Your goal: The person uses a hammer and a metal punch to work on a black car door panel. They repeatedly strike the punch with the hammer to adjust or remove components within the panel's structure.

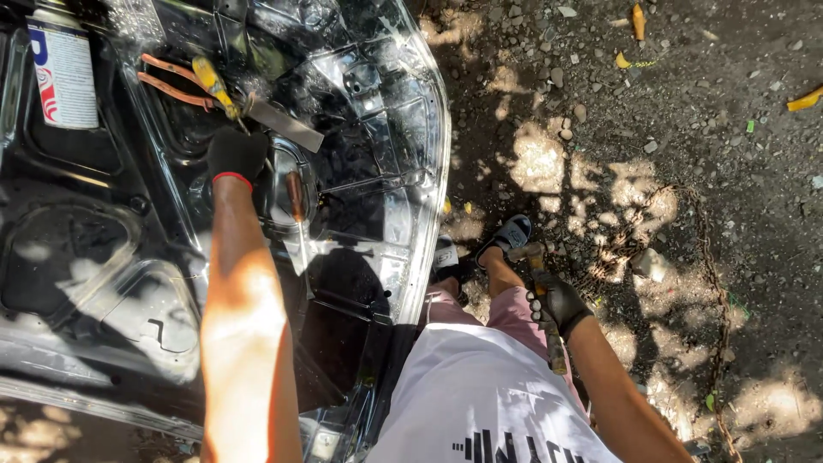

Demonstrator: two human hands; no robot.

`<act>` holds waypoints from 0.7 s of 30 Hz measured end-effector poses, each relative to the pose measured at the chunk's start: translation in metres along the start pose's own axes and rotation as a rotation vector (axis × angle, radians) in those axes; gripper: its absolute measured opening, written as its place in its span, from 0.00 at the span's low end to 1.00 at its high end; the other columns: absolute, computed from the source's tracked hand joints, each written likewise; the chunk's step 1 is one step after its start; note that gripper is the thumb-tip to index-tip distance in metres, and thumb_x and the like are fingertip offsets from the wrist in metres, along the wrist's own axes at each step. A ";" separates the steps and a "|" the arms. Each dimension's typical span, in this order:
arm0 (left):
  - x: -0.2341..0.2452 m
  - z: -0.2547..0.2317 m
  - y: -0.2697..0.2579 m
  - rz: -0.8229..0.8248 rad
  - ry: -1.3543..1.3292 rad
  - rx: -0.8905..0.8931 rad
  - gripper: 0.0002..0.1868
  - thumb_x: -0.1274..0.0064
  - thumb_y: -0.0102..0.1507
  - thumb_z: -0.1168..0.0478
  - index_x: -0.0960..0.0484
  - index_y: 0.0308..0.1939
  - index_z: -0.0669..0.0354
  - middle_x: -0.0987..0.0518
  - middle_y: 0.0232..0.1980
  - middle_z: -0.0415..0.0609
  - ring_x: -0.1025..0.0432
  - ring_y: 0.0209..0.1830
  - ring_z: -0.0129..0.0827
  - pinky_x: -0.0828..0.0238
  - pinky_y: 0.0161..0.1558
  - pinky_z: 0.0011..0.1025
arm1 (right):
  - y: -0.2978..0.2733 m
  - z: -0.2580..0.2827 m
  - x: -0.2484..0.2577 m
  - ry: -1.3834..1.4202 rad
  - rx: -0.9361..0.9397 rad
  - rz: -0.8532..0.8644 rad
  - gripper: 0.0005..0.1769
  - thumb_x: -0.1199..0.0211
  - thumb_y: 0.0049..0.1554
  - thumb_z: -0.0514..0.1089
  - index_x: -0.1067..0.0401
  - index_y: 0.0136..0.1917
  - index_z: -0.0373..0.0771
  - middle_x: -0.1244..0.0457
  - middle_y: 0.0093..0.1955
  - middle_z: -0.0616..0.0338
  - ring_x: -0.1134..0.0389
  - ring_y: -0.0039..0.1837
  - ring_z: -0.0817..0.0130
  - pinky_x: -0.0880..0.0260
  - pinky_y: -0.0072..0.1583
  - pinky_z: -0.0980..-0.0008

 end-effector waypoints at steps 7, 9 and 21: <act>0.073 -0.022 -0.079 0.036 -0.311 0.155 0.09 0.48 0.67 0.60 0.17 0.38 0.62 0.20 0.38 0.65 0.24 0.38 0.55 0.27 0.40 0.47 | 0.018 -0.015 0.015 0.146 0.073 0.088 0.18 0.47 0.65 0.59 0.33 0.44 0.43 0.42 0.31 0.65 0.44 0.27 0.72 0.41 0.30 0.67; 0.108 -0.065 -0.110 0.000 -0.570 0.179 0.09 0.50 0.71 0.61 0.18 0.42 0.63 0.21 0.39 0.63 0.24 0.37 0.52 0.28 0.39 0.44 | 0.005 -0.011 0.015 0.119 0.054 0.077 0.20 0.47 0.66 0.60 0.34 0.44 0.43 0.43 0.31 0.65 0.45 0.28 0.71 0.42 0.30 0.66; 0.014 -0.282 -0.206 -0.354 0.023 -0.565 0.11 0.46 0.59 0.65 0.22 0.45 0.63 0.23 0.40 0.60 0.26 0.41 0.52 0.26 0.43 0.45 | 0.014 0.008 -0.005 0.172 0.312 0.277 0.17 0.44 0.68 0.53 0.29 0.52 0.36 0.39 0.32 0.63 0.41 0.28 0.72 0.39 0.31 0.69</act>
Point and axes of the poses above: each hand's wrist, its own y-axis towards the middle knuckle, its own x-axis out of the back of the hand, z = x × y, the point moved 4 cm from there along y, towards the middle knuckle
